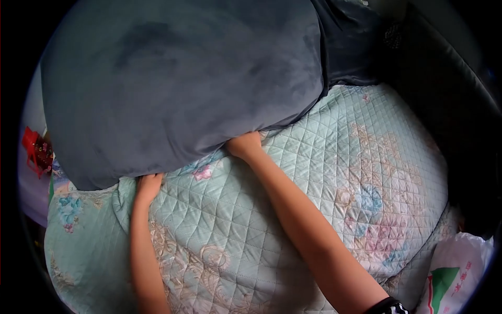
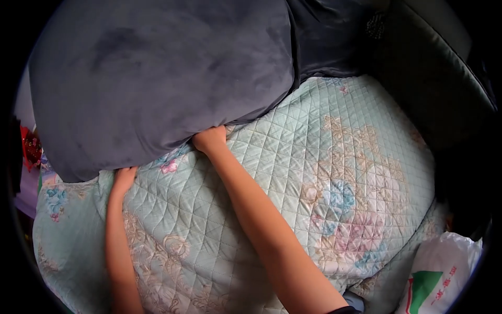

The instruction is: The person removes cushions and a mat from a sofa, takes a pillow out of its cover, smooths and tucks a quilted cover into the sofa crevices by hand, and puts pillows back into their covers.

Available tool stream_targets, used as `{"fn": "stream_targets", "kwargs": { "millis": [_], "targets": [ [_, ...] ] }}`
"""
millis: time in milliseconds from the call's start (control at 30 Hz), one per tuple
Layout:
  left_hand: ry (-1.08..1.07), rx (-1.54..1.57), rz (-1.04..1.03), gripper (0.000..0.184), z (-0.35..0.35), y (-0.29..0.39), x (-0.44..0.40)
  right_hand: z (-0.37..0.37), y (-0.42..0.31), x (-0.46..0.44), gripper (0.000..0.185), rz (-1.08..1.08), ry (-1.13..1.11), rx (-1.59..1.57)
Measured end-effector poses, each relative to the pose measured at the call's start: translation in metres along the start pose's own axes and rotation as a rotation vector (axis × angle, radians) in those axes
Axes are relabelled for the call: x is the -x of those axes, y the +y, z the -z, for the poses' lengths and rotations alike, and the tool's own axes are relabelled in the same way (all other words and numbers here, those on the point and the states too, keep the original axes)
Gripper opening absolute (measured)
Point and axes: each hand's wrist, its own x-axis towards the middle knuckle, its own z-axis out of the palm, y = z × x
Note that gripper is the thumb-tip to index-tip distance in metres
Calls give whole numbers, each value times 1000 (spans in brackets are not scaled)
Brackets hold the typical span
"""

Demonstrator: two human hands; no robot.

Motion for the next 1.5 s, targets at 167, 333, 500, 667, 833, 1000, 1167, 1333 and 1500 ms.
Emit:
{"fn": "stream_targets", "kwargs": {
  "millis": [167, 333, 500, 667, 833, 1000, 1167, 1333, 1500],
  "targets": [
    [86, -222, 12, 51, -22, -34, -22, -1, -3, -13, 53, -169, -333, 71],
    [65, -43, -3, 50, -28, -64, -46, -76, 27, -56, 59, -20, -160, -62],
    [126, -50, 75, 51, -30, -81, -50, -87, 34, -68, 59, 56, -129, -94],
    [140, -61, -155, 49, -31, -70, -43, -78, 26, -65, 60, 96, -94, -208],
    [207, -274, -348, 51, -34, -56, -48, -40, 16, -29, 60, 128, -159, -469],
    [241, -266, -393, 50, -51, -65, -51, 27, 28, -18, 55, -18, -99, 248],
    [111, -211, -297, 51, -44, -57, -48, 64, 75, -49, 52, 140, -544, 209],
    [138, -154, -271, 49, -43, -56, -41, 35, 104, -36, 49, 58, -512, 215],
    [277, -204, -315, 47, -38, -44, -40, 57, 102, 9, 43, -221, -267, 234]
  ]
}}
